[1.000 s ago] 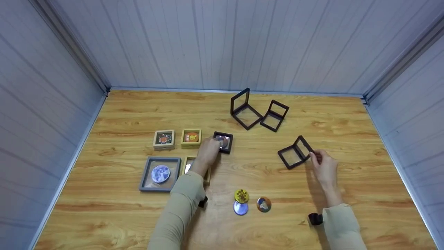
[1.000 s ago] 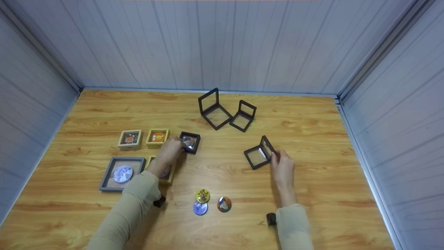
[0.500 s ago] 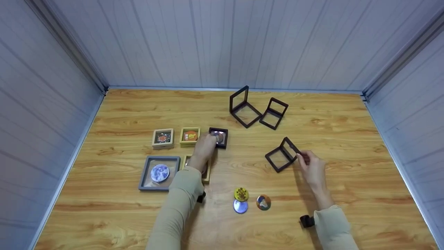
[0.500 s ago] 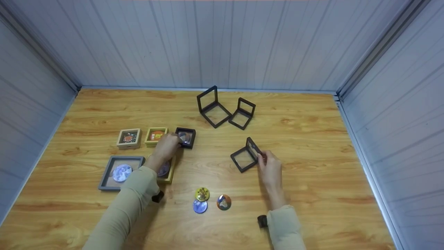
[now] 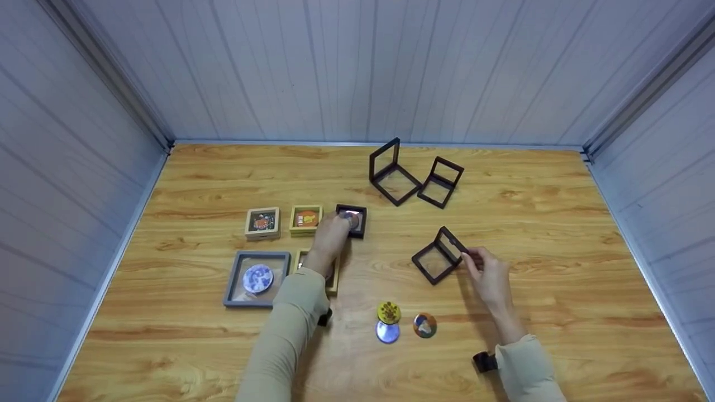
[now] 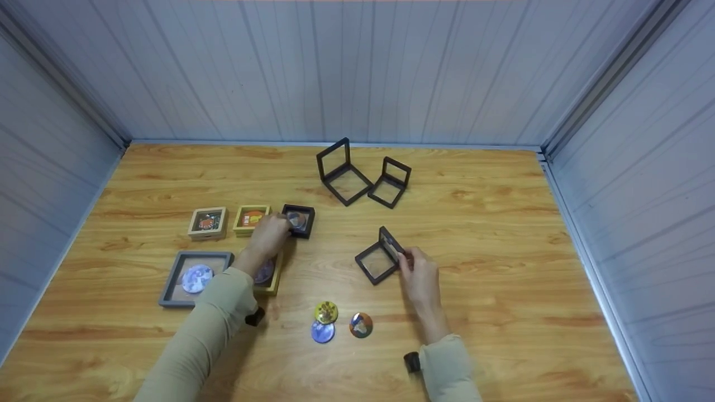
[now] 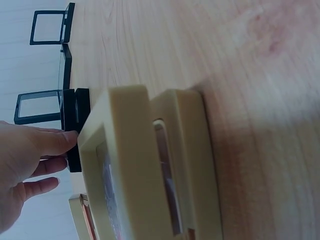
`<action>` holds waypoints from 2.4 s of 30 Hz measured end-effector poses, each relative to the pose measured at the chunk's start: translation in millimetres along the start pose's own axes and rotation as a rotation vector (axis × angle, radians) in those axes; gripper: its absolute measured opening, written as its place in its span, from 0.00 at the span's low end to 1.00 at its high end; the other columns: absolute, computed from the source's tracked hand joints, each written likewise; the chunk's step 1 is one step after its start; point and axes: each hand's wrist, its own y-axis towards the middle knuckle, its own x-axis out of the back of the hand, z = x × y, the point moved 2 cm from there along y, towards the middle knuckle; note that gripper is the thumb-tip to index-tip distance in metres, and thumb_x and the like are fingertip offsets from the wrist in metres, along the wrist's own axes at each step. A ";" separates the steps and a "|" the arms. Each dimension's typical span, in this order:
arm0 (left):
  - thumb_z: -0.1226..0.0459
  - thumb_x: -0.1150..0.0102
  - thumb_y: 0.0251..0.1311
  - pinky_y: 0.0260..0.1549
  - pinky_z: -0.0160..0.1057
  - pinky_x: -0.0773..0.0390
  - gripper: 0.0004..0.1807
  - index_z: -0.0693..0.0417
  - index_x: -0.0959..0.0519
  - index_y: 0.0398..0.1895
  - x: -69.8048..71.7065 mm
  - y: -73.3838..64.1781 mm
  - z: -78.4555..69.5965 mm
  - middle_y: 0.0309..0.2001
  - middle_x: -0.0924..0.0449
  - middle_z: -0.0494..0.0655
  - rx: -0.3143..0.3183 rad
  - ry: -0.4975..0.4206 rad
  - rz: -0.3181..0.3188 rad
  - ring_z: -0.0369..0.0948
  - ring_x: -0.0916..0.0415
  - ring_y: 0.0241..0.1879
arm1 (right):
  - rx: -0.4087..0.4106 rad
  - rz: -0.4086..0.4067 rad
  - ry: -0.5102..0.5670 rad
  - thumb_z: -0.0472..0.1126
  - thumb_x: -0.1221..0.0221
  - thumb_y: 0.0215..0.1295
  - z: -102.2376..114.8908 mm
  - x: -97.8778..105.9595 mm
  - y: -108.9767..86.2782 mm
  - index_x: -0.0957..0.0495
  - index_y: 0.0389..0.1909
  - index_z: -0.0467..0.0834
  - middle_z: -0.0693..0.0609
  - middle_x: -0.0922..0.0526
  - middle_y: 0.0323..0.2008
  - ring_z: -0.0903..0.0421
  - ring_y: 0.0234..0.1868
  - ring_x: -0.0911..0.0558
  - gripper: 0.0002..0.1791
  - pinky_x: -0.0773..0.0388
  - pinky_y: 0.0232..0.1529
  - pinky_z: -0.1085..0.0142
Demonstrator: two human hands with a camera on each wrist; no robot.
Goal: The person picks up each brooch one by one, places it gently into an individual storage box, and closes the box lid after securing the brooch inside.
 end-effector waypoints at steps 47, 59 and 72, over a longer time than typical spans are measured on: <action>0.51 0.36 0.44 0.31 0.37 0.29 0.19 0.57 0.26 0.28 -25.8 -100.1 -94.7 0.34 0.30 0.46 -0.266 -0.068 0.150 0.40 0.32 0.33 | 0.014 0.032 0.012 0.31 0.42 0.55 12.7 -10.7 -8.0 0.22 0.28 0.33 0.46 0.19 0.24 0.56 0.23 0.20 0.04 0.23 0.24 0.67; 0.53 0.37 0.47 0.30 0.36 0.32 0.20 0.59 0.24 0.35 -32.8 -106.3 -99.2 0.35 0.31 0.46 -0.241 -0.040 0.145 0.40 0.33 0.33 | -0.004 0.038 0.020 0.31 0.42 0.55 12.1 -11.0 -8.7 0.22 0.29 0.32 0.45 0.19 0.25 0.54 0.23 0.20 0.05 0.24 0.24 0.68; 0.65 0.42 0.45 0.25 0.33 0.31 0.05 0.59 0.24 0.21 -35.8 -110.5 -106.0 0.27 0.31 0.46 -0.304 -0.024 0.020 0.40 0.35 0.26 | 0.008 0.026 0.019 0.31 0.42 0.54 11.2 -11.9 -8.6 0.22 0.29 0.31 0.45 0.19 0.24 0.53 0.23 0.20 0.05 0.24 0.23 0.68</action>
